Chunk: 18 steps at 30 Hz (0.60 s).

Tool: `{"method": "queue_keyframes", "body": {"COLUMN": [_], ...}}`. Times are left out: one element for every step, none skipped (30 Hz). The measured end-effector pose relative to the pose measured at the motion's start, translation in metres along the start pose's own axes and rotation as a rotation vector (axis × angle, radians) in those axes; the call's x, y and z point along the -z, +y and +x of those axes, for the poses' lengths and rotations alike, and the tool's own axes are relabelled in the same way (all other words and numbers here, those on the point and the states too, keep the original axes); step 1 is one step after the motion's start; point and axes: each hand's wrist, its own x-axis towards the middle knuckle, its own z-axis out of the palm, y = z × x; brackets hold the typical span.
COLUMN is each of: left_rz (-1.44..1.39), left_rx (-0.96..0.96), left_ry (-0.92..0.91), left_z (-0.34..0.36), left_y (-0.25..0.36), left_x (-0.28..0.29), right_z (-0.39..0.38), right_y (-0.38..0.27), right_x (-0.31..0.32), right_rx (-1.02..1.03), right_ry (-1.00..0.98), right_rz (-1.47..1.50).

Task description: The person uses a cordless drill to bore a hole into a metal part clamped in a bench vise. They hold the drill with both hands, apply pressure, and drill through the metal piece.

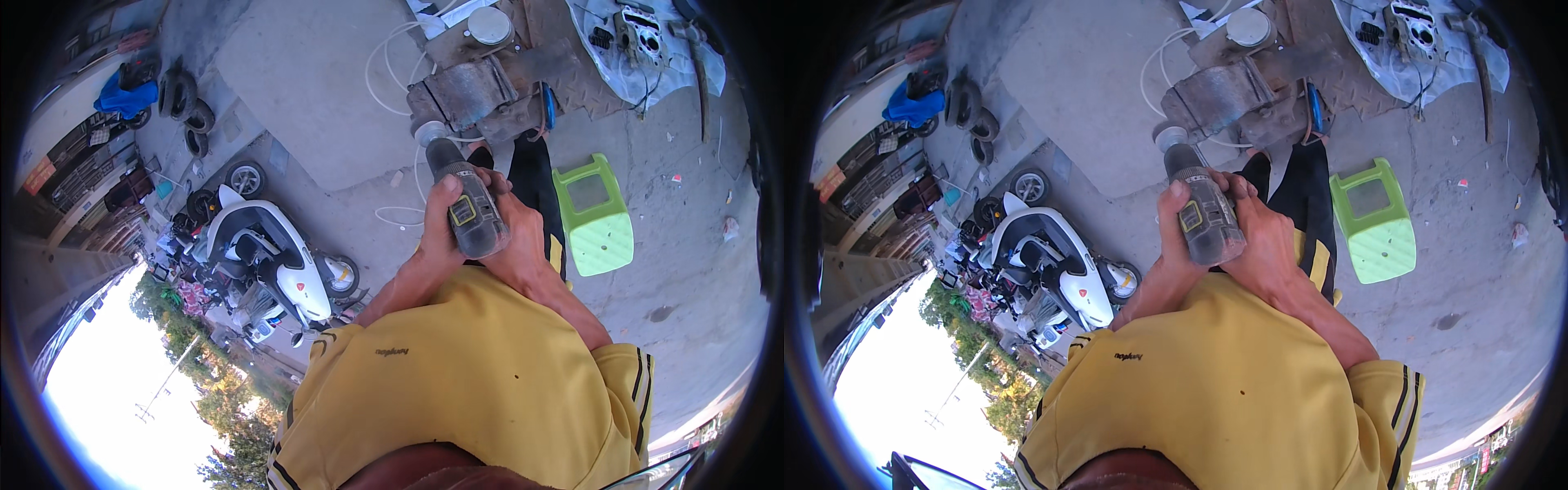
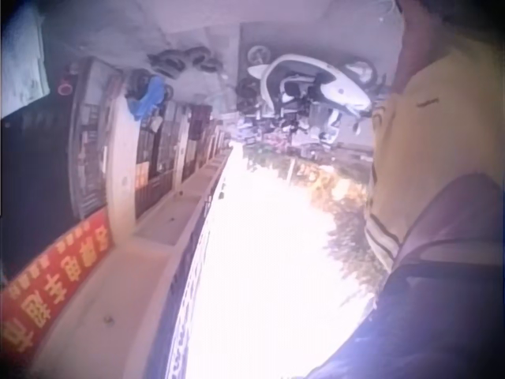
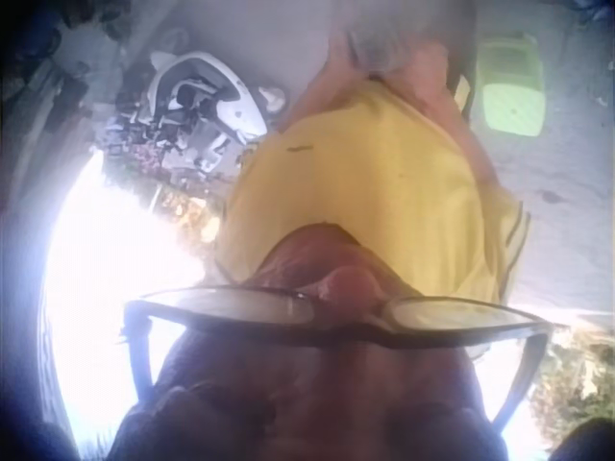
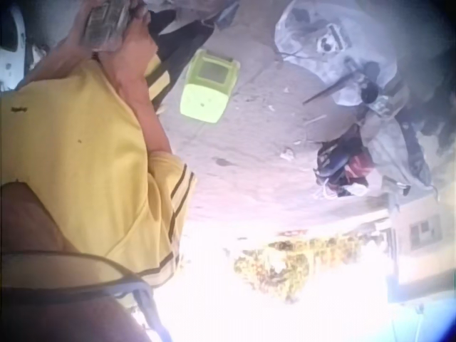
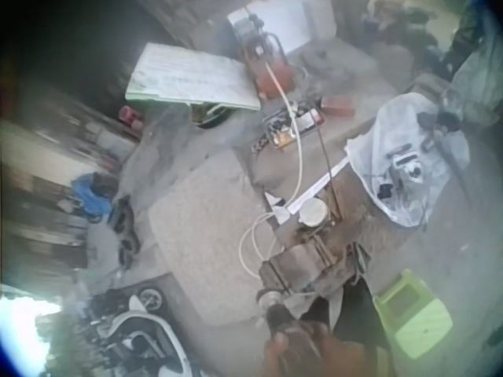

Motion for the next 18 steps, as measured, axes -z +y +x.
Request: {"method": "queue_keyframes", "body": {"left_rz": [-0.009, 0.001, 0.011, 0.021, 0.029, 0.039, 0.049, 0.029, 0.033, 0.038, 0.042, 0.054, 0.066, 0.078, 0.077, 0.077, 0.077, 0.048], "left_rx": [0.005, 0.001, -0.008, -0.018, -0.032, -0.04, -0.048, -0.012, -0.009, -0.006, -0.003, -0.009, -0.016, -0.022, -0.019, -0.016, -0.013, -0.01], "left_ry": [0.005, 0.023, 0.038, 0.054, 0.048, 0.05, 0.052, 0.045, 0.041, 0.037, 0.033, 0.036, 0.04, 0.043, 0.035, 0.026, 0.018, -0.005], "left_z": [0.0028, 0.0012, 0.0006, 0.0013, 0.005, 0.0064, 0.0068, 0.0057, 0.0057, 0.0042, 0.0041, 0.0045, 0.0053, 0.0056, 0.0056, 0.0051, 0.0049, 0.005], "left_y": [0.0006, 0.0008, 0.0016, 0.002, 0.002, 0.0025, 0.0029, 0.003, 0.0032, 0.0036, 0.004, 0.004, 0.0043, 0.0045, 0.0041, 0.0033, 0.0029, 0.0023], "left_x": [-0.001, -0.0015, -0.0011, -0.0007, -0.0003, 0.0012, 0.0028, 0.0047, 0.0033, 0.001, -0.0004, -0.0007, -0.001, -0.0014, -0.0005, 0.0011, 0.0029, 0.0056], "right_z": [0.0011, 0.0, 0.0016, 0.0033, 0.006, 0.0064, 0.006, 0.0047, 0.0049, 0.0047, 0.0053, 0.0055, 0.0062, 0.0064, 0.0067, 0.0064, 0.0061, 0.0055], "right_y": [0.0029, 0.0028, 0.0021, 0.0021, 0.0033, 0.0033, 0.0024, 0.0005, 0.0014, 0.0027, 0.0034, 0.0023, 0.0006, -0.0007, -0.0008, -0.0011, -0.0014, -0.0007], "right_x": [-0.0016, -0.0037, -0.0063, -0.0073, -0.0059, -0.0053, -0.005, -0.0049, -0.0051, -0.0064, -0.0067, -0.0058, -0.0042, -0.0033, -0.0037, -0.0042, -0.0046, -0.0051], "right_rx": [0.008, 0.042, 0.081, 0.12, 0.101, 0.074, 0.048, 0.039, 0.048, 0.058, 0.067, 0.062, 0.057, 0.052, 0.055, 0.057, 0.059, 0.055], "right_ry": [0.021, 0.048, 0.075, 0.102, 0.087, 0.068, 0.048, 0.05, 0.061, 0.073, 0.084, 0.078, 0.072, 0.065, 0.069, 0.073, 0.077, 0.068], "right_rz": [-0.014, -0.005, 0.002, 0.008, -0.004, -0.01, -0.017, -0.006, 0.0, 0.007, 0.013, 0.011, 0.009, 0.008, 0.015, 0.023, 0.031, 0.024]}}
